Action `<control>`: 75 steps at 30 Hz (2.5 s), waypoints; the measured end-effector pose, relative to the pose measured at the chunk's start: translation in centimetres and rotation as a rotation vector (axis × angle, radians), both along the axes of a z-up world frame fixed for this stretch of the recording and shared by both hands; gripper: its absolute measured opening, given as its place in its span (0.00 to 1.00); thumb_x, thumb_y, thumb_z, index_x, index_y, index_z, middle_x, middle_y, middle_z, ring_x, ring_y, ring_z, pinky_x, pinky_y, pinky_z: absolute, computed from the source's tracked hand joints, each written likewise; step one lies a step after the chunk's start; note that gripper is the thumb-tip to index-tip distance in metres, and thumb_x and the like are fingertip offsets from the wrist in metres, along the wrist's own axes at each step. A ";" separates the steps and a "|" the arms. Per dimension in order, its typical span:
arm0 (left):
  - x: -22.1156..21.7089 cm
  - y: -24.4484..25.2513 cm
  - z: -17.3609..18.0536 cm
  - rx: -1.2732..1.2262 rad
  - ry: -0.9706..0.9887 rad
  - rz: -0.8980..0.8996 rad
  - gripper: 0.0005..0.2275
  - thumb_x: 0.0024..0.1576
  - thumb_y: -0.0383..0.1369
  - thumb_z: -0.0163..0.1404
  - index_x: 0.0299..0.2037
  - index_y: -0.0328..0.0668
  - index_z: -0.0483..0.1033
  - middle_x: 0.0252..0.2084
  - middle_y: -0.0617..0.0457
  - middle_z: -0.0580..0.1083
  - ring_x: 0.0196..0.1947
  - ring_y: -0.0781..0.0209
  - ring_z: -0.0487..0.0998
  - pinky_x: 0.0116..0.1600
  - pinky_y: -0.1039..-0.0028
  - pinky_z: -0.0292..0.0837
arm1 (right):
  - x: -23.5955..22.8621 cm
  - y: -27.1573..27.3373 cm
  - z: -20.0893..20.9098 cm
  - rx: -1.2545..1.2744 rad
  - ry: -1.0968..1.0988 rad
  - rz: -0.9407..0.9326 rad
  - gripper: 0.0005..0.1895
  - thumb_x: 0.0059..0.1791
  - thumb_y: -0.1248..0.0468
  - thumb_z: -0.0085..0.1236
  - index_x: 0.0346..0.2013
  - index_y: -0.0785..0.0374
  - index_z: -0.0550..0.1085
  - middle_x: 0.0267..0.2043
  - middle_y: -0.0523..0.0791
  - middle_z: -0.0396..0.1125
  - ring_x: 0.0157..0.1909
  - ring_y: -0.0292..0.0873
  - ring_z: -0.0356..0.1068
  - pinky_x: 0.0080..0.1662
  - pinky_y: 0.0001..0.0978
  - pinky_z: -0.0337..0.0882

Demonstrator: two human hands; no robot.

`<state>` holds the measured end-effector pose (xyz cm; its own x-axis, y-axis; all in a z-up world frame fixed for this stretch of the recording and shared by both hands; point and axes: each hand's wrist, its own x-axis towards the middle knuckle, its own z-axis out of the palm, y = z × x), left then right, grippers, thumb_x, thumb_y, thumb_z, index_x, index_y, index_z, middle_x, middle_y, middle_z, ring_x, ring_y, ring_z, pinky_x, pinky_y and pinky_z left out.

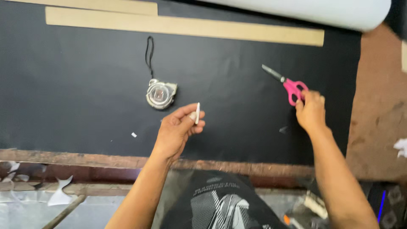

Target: The person measures a black sheet of material using a tape measure and marks it with a white chalk-like tool. They then fold and cut a small strip of pink material with scissors.

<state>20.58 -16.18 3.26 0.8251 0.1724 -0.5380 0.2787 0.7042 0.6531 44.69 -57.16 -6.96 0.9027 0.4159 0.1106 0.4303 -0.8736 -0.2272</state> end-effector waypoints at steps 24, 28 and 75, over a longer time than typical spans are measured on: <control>3.1 1.7 2.5 0.068 -0.019 0.052 0.12 0.62 0.28 0.50 0.54 0.29 0.75 0.44 0.50 0.78 0.37 0.68 0.78 0.43 0.78 0.76 | -10.9 11.5 10.4 0.365 0.660 0.214 0.18 0.48 0.64 0.60 0.51 0.65 0.73 0.44 0.48 0.76 0.44 0.42 0.77 0.48 0.32 0.76; 3.0 1.6 3.0 0.050 -0.008 0.011 0.13 0.63 0.29 0.50 0.54 0.29 0.76 0.43 0.50 0.78 0.35 0.69 0.76 0.42 0.79 0.75 | -10.0 13.2 12.7 0.263 0.178 0.518 0.22 0.43 0.62 0.64 0.50 0.68 0.71 0.48 0.54 0.71 0.46 0.54 0.71 0.47 0.44 0.70; 2.0 1.0 2.4 0.251 0.062 -0.060 0.13 0.62 0.29 0.50 0.53 0.29 0.79 0.40 0.53 0.78 0.34 0.71 0.76 0.41 0.81 0.75 | -9.2 15.1 12.9 0.266 0.190 0.638 0.19 0.44 0.63 0.63 0.46 0.70 0.71 0.44 0.54 0.71 0.42 0.57 0.71 0.45 0.47 0.70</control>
